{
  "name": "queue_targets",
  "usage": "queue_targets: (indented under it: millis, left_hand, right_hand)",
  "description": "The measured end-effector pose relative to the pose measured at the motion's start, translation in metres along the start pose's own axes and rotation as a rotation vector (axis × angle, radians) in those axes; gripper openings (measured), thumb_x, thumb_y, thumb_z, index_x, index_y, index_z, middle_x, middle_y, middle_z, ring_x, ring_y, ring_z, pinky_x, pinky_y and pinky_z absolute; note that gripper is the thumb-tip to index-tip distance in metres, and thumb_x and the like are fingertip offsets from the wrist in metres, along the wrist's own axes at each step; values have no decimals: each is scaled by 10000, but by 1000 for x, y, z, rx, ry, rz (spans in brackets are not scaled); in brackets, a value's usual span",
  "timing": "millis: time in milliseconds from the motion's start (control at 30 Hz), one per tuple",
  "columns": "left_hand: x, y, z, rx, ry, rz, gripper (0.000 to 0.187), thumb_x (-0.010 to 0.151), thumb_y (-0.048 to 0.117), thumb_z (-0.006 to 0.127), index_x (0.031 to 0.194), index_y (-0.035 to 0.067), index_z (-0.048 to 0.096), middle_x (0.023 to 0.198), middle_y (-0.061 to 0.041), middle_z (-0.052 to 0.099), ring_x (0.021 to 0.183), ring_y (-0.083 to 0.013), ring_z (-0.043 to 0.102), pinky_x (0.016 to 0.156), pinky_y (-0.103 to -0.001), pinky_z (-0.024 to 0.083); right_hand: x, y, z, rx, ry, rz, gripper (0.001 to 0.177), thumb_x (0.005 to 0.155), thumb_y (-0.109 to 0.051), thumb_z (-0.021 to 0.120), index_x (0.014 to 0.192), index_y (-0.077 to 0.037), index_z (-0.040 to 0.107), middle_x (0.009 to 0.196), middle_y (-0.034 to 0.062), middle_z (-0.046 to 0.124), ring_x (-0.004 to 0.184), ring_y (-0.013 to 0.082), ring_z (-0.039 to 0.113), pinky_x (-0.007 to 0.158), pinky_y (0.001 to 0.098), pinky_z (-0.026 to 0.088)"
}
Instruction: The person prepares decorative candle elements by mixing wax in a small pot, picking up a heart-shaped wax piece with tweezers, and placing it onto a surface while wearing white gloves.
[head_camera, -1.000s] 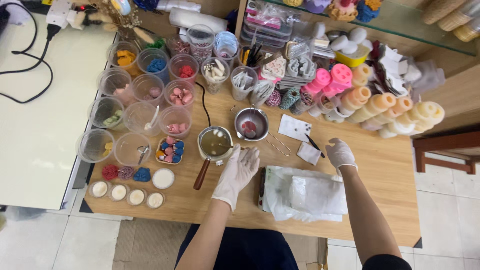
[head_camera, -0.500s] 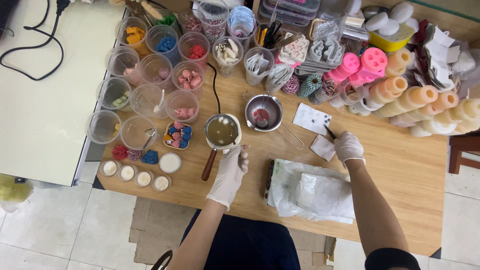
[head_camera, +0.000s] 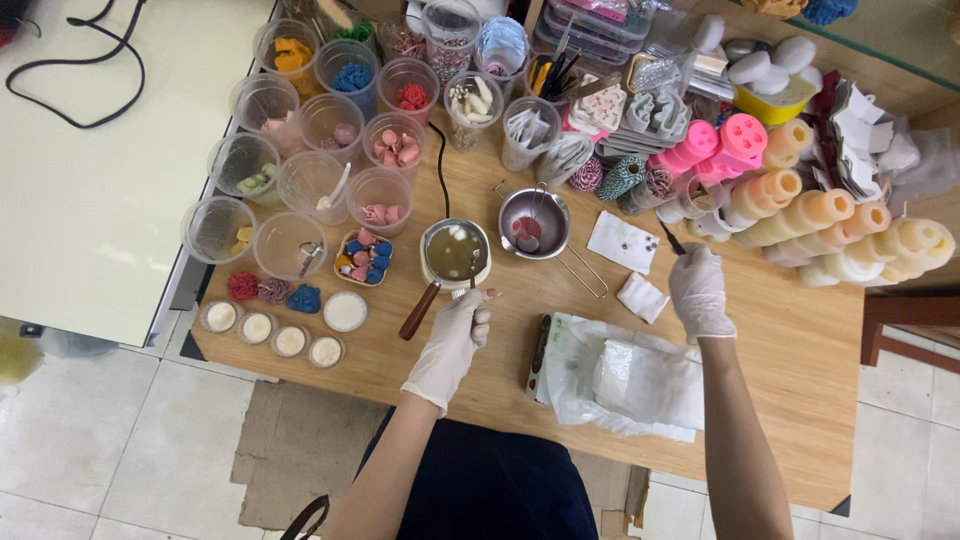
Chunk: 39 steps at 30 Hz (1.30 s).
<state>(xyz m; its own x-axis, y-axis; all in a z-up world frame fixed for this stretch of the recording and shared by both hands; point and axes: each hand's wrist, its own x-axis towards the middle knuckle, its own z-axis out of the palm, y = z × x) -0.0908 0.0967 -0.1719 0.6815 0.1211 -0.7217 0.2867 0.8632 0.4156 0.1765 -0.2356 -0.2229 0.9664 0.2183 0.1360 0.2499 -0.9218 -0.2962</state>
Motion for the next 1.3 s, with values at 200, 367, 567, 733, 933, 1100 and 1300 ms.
queue_targets:
  millis: [200,367,567,733,933,1100,1300]
  left_hand:
    - [-5,4,-17,68,-80,34,314,1045,258,503,1125,12,682,564,95,298,453,-35,235,446,-229,195]
    - [3,5,-26,107,-34,49,271,1026,216,528,1104,24,702,532,93,274,426,-42,199,432,-244,163]
    - [7,3,-30,137,4,75,218,1005,207,595,1072,25,696,524,79,326,404,-51,216,413,-262,154]
    - [4,6,-28,176,-14,93,248,997,225,584,1073,32,720,519,80,325,395,-48,223,398,-256,164]
    - [0,7,-27,194,-10,104,291,1020,252,552,1109,34,723,534,82,348,406,-43,240,405,-249,177]
    - [-5,9,-24,199,-8,111,277,1019,237,565,1096,25,726,537,82,338,412,-44,233,410,-250,179]
    - [-10,14,-21,218,-8,101,283,1013,248,561,1076,40,742,529,83,336,412,-48,234,420,-249,187]
  right_hand:
    - [-78,-163,-55,466,-160,47,184,1019,-241,625,1039,-68,684,798,149,683,705,248,655,667,364,516]
    - [-121,-242,-55,492,-179,-241,149,953,-207,686,1038,-87,713,889,116,727,780,244,706,703,358,547]
    - [-124,-268,-25,298,-101,-383,131,905,-232,729,998,-140,739,971,73,759,839,310,712,744,411,560]
    - [-123,-273,-15,274,-103,-345,128,894,-244,743,988,-158,751,943,75,754,817,317,714,708,417,564]
    - [-122,-272,-8,289,-97,-365,123,896,-234,737,989,-154,746,955,78,757,817,317,714,700,415,567]
    - [-117,-269,-3,262,-87,-350,126,899,-241,736,990,-154,756,923,97,754,814,330,712,701,430,562]
    - [-110,-267,1,200,-38,-369,125,903,-245,736,977,-146,750,912,93,746,812,324,712,698,430,559]
